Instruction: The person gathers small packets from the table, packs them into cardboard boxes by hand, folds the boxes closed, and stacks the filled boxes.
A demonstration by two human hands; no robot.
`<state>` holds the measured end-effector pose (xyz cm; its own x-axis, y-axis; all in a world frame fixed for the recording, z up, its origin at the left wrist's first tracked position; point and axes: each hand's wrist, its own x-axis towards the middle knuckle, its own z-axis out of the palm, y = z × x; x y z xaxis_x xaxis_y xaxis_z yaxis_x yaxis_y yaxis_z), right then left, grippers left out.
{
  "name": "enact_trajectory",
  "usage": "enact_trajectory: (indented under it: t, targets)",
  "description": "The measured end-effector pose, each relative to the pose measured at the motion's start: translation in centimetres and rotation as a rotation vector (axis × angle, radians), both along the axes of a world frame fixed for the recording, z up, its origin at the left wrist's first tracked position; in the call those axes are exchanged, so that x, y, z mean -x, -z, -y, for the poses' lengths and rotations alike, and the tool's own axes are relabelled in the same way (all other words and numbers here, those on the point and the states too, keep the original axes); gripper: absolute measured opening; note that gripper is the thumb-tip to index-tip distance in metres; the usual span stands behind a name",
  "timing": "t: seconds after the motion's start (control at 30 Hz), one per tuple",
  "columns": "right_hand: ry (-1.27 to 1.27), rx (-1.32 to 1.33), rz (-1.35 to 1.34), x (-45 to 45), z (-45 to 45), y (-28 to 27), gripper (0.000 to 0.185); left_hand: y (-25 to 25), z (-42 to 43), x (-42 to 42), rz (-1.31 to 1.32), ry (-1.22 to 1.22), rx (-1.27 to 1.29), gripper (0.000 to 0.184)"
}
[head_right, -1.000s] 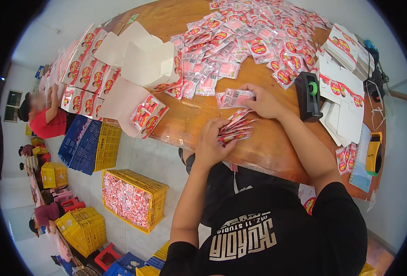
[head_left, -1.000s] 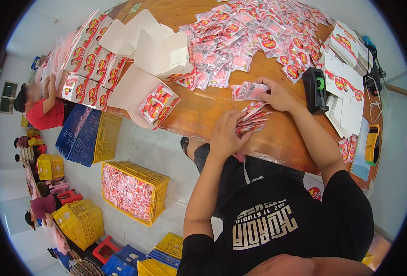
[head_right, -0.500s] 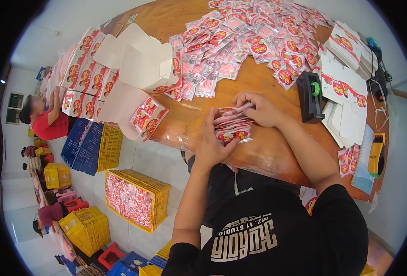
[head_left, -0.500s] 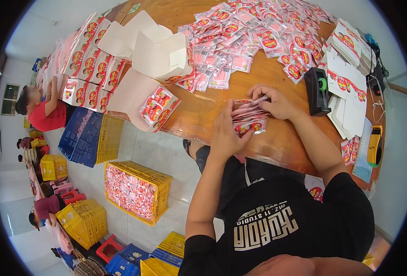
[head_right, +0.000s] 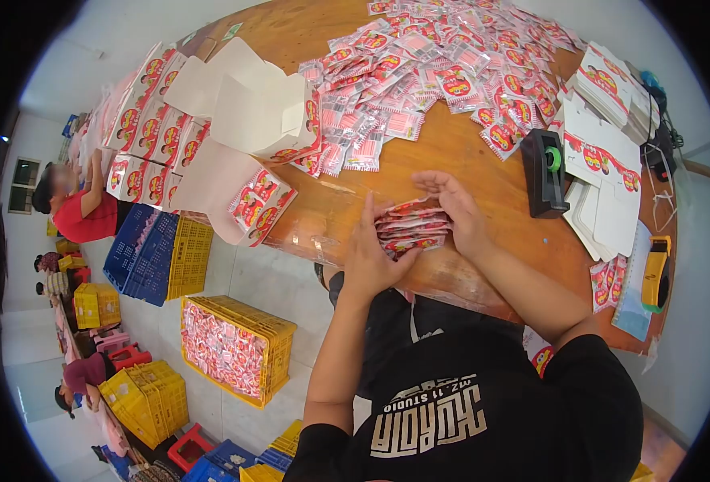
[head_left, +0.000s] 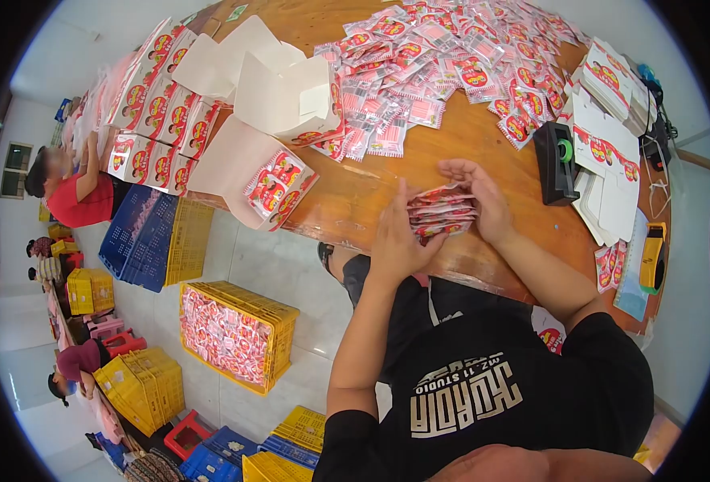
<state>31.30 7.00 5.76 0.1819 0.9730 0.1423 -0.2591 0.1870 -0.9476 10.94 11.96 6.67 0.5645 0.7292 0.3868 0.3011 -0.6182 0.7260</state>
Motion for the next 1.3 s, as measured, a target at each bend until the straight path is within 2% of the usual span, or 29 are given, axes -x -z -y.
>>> enact_trajectory:
  t: [0.07,0.1,0.13,0.2,0.23,0.27,0.33,0.37,0.43,0.63,0.83,0.9,0.97,1.0,1.03,1.1,1.13,1.17,1.23,1.3]
  targets:
    - [0.08,-0.08,0.087,0.9,0.0,0.6,0.074,0.1,-0.1,0.1,0.026,0.014,-0.008,0.12]
    - [-0.082,-0.045,-0.054,1.1,0.3,0.6,0.076,0.1,-0.1,0.2,0.023,0.012,-0.017,0.12]
    - [-0.081,-0.041,-0.053,1.2,0.4,0.6,0.076,0.1,-0.1,0.2,0.021,0.01,-0.027,0.12]
    - [-0.273,0.048,0.147,1.5,0.5,0.2,0.077,0.1,-0.1,0.1,0.033,-0.002,-0.005,0.12]
    - [-0.226,-0.021,0.182,1.9,0.1,-0.4,0.065,0.1,-0.1,0.2,0.042,-0.016,0.012,0.119]
    - [-0.229,-0.023,0.182,1.4,0.0,-0.9,0.065,0.1,-0.2,0.1,0.043,-0.019,0.011,0.119]
    - [-0.215,-0.096,0.796,0.1,-0.2,-2.3,0.066,0.4,-0.2,0.1,0.034,-0.037,-0.009,0.12]
    - [-0.22,-0.104,0.795,-0.2,-0.1,-3.4,0.066,0.5,-0.3,0.1,0.033,-0.044,-0.013,0.12]
    - [-0.247,-0.023,1.193,-0.4,0.5,-6.4,0.071,0.6,-0.4,0.2,-0.006,-0.02,-0.06,0.124]
    - [-0.338,0.016,1.401,-0.1,0.1,-8.5,0.076,0.8,-0.4,0.2,-0.046,0.022,-0.043,0.128]
    - [-0.368,-0.032,1.47,-0.1,-0.8,-8.0,0.078,0.5,0.1,0.5,-0.061,0.021,0.049,0.129]
    - [-0.368,-0.026,1.489,0.0,-0.4,-8.5,0.075,0.8,0.3,0.5,-0.058,0.011,0.022,0.127]
    - [-0.377,-0.029,1.507,0.1,-0.1,-8.9,0.073,0.5,0.2,0.7,0.014,0.076,-0.132,0.124]
    - [-0.339,0.051,1.534,0.3,0.2,-8.8,0.07,0.5,0.3,0.7,0.032,0.085,-0.119,0.122]
    - [-0.297,0.135,1.559,0.6,0.4,-8.6,0.067,0.5,0.3,1.0,0.023,0.069,-0.127,0.122]
    - [-0.269,0.122,1.564,1.0,0.4,-8.1,0.066,0.6,0.5,1.1,0.132,0.001,-0.158,0.12]
    - [-0.243,0.099,1.572,1.2,0.5,-7.8,0.068,1.4,0.8,1.1,0.195,-0.083,-0.129,0.109]
    - [-0.215,0.08,1.58,1.3,0.5,-7.5,0.069,1.9,1.3,1.6,0.196,-0.081,-0.133,0.109]
    - [-0.23,0.093,1.573,1.2,0.2,-7.3,0.073,2.3,1.7,3.3,0.312,-0.274,-0.036,0.096]
    - [-0.252,0.106,1.557,1.1,0.1,-7.0,0.076,2.7,1.6,6.2,0.294,-0.426,-0.076,0.088]
